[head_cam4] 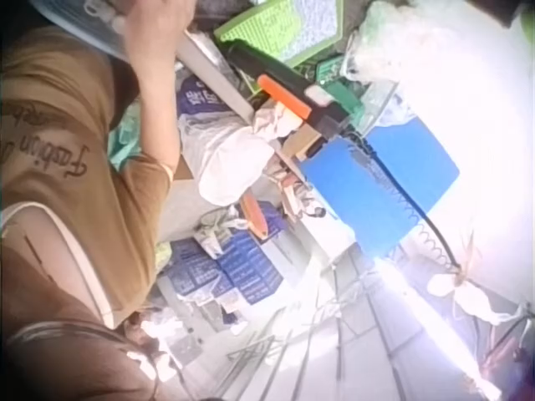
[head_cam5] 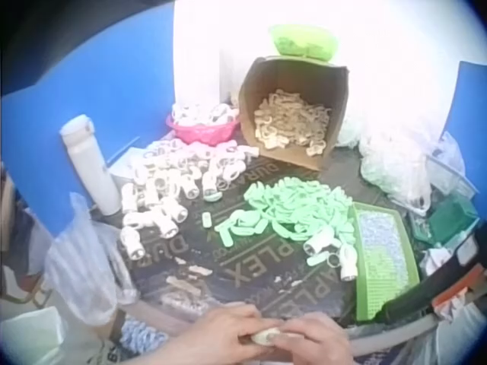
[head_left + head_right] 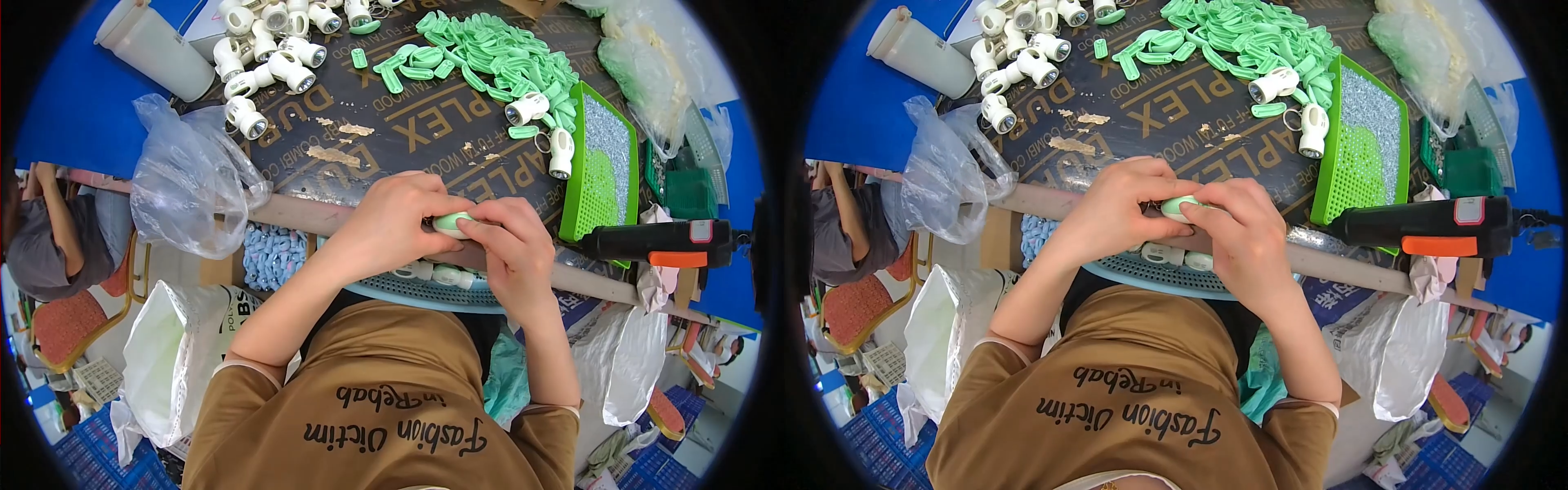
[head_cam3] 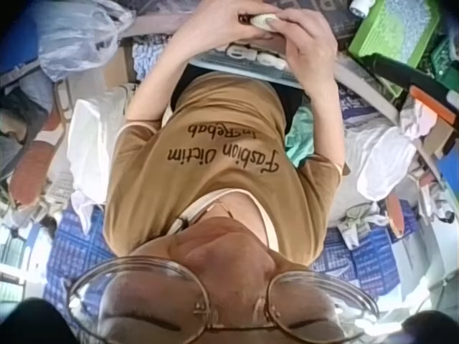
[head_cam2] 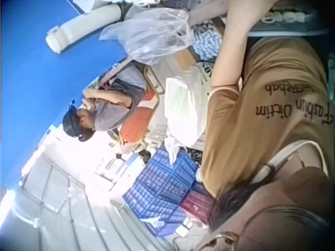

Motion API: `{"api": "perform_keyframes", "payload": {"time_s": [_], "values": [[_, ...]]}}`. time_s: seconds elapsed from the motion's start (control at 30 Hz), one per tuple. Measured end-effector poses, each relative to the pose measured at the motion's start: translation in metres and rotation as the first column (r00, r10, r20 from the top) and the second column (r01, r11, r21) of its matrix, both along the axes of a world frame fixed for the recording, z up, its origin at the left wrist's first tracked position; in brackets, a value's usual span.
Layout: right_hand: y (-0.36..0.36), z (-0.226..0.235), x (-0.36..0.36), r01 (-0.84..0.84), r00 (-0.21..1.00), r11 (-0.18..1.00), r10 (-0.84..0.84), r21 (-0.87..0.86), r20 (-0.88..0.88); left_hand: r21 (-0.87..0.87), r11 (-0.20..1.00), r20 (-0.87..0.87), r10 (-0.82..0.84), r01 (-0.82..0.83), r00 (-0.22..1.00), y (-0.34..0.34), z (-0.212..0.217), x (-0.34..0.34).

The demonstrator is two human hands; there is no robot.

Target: Assembling small plastic flashlights by inserting internal components, attaching lanyards, and using an electric screwdriver.

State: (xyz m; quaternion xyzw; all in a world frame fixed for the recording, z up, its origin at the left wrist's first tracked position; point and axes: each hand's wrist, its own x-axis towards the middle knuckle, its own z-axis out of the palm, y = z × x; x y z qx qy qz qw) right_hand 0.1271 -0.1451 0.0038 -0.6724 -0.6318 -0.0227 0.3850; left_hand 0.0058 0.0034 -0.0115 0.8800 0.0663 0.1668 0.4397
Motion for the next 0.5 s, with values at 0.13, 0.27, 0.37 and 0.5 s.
{"api": "perform_keyframes", "payload": {"time_s": [0.13,0.27,0.37,0.5], "values": [[-0.006,0.001,0.002,-0.024,0.999,0.999,0.025,-0.041,0.020,0.014,1.000,-0.009,0.003,-0.003,1.000,-0.003,0.000,0.000],[-0.013,-0.001,0.001,0.026,0.995,1.000,-0.026,0.000,0.095,0.155,0.988,0.071,-0.011,0.000,0.997,-0.005,0.006,0.001],[-0.046,0.018,0.000,0.279,0.927,0.910,-0.339,0.307,0.161,0.113,0.993,0.114,0.005,-0.018,0.993,-0.011,0.004,0.000],[-0.068,0.024,0.036,0.546,0.837,0.488,-0.353,0.682,-0.417,0.127,0.992,0.046,-0.023,0.017,0.999,-0.012,0.015,0.001]]}}
